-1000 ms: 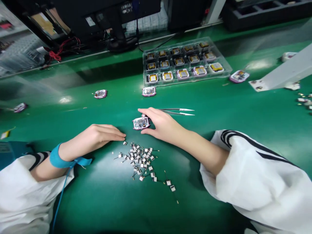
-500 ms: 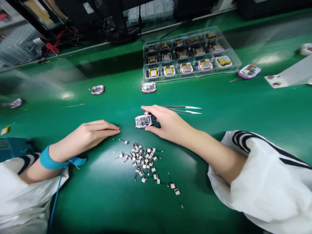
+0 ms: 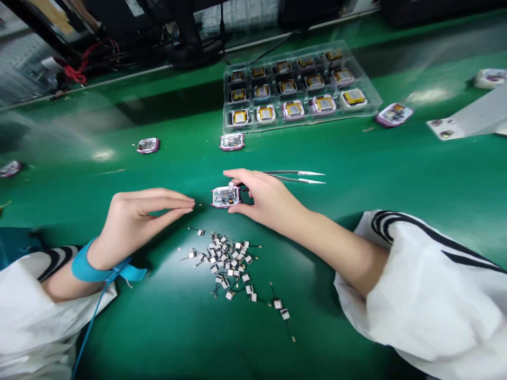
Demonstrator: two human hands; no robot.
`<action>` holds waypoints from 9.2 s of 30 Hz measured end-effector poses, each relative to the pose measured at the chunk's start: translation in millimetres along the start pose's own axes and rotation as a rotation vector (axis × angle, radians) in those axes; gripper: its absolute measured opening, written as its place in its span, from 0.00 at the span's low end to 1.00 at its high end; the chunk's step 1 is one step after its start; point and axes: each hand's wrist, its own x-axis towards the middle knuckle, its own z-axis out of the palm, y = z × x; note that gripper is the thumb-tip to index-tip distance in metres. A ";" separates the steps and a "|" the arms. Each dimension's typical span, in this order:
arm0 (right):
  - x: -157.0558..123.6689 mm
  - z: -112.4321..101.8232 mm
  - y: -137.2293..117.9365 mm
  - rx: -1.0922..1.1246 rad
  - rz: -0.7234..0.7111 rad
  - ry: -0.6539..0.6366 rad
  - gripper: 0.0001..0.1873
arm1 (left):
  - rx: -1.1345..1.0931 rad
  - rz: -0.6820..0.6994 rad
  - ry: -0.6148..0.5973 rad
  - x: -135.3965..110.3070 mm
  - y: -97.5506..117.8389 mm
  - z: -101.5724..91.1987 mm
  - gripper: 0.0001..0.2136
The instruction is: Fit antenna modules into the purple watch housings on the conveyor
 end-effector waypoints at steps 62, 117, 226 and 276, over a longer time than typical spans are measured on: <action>0.4 -3.7 0.0 0.018 0.009 0.018 0.26 | 0.253 0.130 -0.016 37.0 20.0 38.3 0.08; -5.2 3.7 -13.6 -0.121 -0.164 0.320 0.07 | 0.287 0.214 -0.030 37.0 13.0 40.2 0.13; -7.6 -14.4 -34.1 -0.445 -0.312 0.349 0.05 | -0.513 -0.022 0.286 19.4 22.3 43.8 0.26; 67.6 -15.5 -43.7 -0.480 -0.062 -0.294 0.17 | 0.017 0.235 -0.081 -19.7 -1.2 20.4 0.12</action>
